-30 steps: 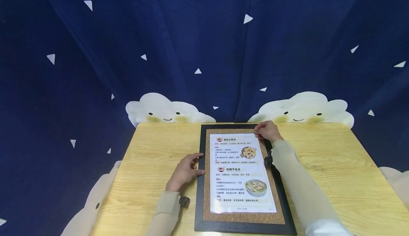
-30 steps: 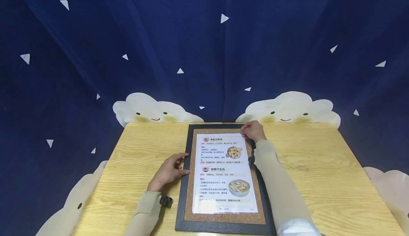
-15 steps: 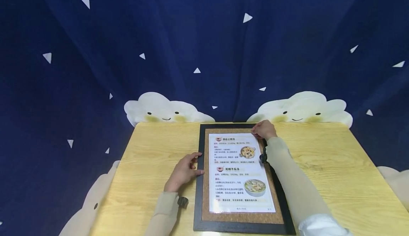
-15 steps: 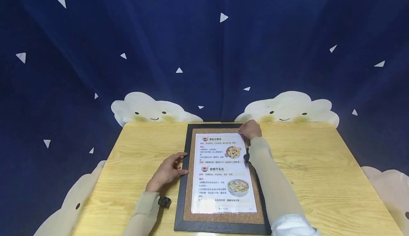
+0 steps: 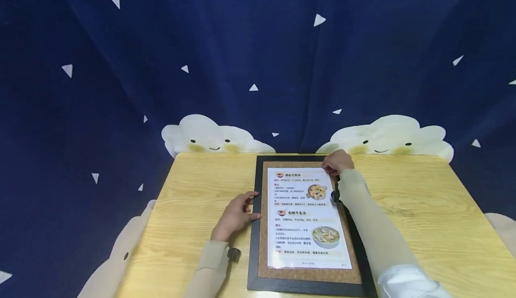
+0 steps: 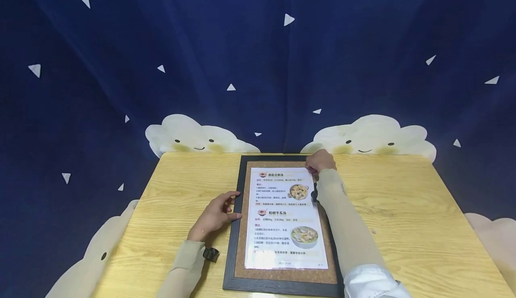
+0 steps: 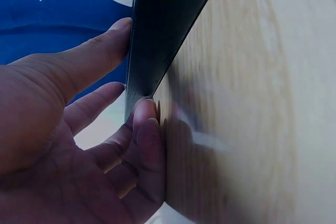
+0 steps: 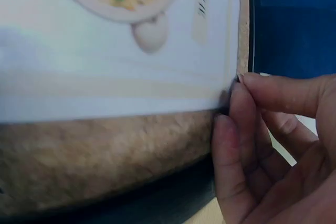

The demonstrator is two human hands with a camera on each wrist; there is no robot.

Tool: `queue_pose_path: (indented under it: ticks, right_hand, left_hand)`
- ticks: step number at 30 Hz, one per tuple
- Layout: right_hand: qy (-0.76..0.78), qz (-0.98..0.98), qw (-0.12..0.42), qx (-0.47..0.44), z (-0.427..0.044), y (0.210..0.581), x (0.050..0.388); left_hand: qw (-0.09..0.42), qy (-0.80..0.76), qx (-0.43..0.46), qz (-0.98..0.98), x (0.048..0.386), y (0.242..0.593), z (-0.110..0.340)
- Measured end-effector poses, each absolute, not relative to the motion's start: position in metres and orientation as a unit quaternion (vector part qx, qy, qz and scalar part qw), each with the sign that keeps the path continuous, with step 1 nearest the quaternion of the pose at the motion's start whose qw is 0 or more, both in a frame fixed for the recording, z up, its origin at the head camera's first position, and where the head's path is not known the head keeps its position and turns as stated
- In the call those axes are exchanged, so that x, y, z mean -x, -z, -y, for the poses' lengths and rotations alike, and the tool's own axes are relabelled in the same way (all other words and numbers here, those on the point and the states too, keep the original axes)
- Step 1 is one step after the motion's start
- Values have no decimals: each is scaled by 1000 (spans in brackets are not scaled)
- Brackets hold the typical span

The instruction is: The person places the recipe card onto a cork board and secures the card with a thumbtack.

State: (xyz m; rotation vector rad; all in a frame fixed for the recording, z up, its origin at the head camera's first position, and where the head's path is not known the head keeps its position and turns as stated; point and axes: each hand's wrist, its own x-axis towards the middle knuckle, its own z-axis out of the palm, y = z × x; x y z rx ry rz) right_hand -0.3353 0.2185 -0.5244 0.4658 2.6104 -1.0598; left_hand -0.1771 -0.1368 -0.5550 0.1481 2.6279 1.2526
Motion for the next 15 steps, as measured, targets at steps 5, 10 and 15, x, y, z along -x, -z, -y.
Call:
queue_pose_path:
  ticks: [5, 10, 15]
  right_hand:
    - [377, -900, 156, -157, -225, 523, 338]
    - [372, -908, 130, -144, -231, 531, 337]
    - [391, -905, 115, -123, -236, 538, 333]
  left_hand:
    - [113, -425, -49, -897, 178, 554, 134]
    - [116, -423, -52, -897, 178, 553, 134]
    - [118, -426, -54, -895, 178, 554, 135]
